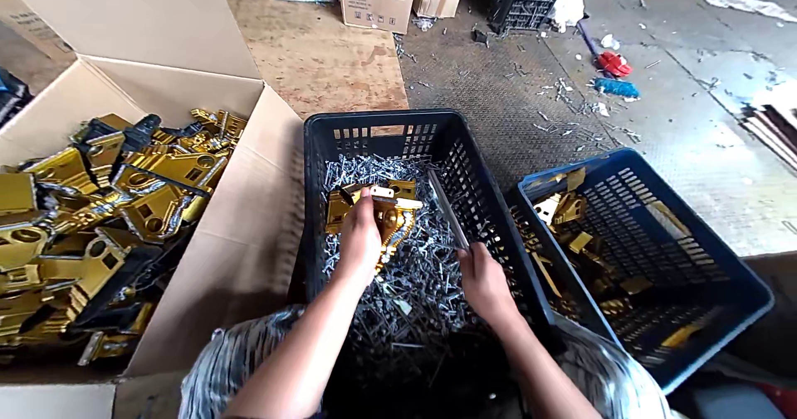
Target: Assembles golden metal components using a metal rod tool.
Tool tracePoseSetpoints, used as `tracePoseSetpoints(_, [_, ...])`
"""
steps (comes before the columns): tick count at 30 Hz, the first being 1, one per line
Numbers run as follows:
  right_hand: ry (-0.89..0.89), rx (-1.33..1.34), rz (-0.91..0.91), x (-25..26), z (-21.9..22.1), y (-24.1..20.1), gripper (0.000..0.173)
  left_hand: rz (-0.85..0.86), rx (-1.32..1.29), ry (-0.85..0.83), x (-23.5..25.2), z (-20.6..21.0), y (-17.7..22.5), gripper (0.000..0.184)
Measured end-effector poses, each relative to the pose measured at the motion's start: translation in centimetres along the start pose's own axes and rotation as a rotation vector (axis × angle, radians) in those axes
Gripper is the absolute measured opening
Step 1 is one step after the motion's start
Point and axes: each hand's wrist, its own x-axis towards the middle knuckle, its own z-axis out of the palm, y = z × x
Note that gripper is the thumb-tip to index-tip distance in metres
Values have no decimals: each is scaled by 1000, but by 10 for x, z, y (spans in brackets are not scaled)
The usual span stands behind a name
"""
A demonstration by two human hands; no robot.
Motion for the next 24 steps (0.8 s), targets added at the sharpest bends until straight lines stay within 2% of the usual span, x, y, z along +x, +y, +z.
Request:
tracePoseSetpoints(2, [323,237,-391,-30,-10,-6,36,-12,16,49,6,4,-2,68])
tracePoseSetpoints(4, [477,367,-576,-53,-9,-13,42,3,30,49,7,10,-5,66])
tracePoseSetpoints(5, [487,314,-577,-60,-3,-13,43,3,28,39,6,13,-7,64])
tracePoseSetpoints(7, [316,138,-465,-67,10,-13,37,-33,10,24,1,18,-10,62])
tracePoseSetpoints(8, [213,117,-387,-66,12,-15,33,-55,-9,35,-1,19,-11,60])
tracePoseSetpoints(9, [194,156,-357,-66,11,-17,31,-74,-25,55,-1,20,-11,59])
tracePoseSetpoints(11, [301,347,-440,-67,7,-19,38,-132,-70,90,-2,20,-10,60])
tracePoseSetpoints(13, [413,498,-553,-69,6,-20,43,-192,-149,63,-3,18,-15,72])
tracePoseSetpoints(15, [434,461,-583,-65,13,-18,45,-211,-195,-41,-1,15,-17,85])
tracePoseSetpoints(16, [397,383,-551,-63,16,-16,44,-197,-187,-59,-2,15,-17,84])
tracePoseSetpoints(18, [323,270,-468,-62,16,-17,38,-148,-143,-26,-2,18,-19,69])
tracePoseSetpoints(20, [435,319,-529,-66,10,-19,43,-117,-104,-15,1,20,-19,61])
tracePoseSetpoints(22, [581,437,-618,-71,9,-20,43,-109,-87,1,1,21,-22,63])
tracePoseSetpoints(24, [573,346,-587,-71,19,-14,37,-105,-84,12,-2,22,-21,63])
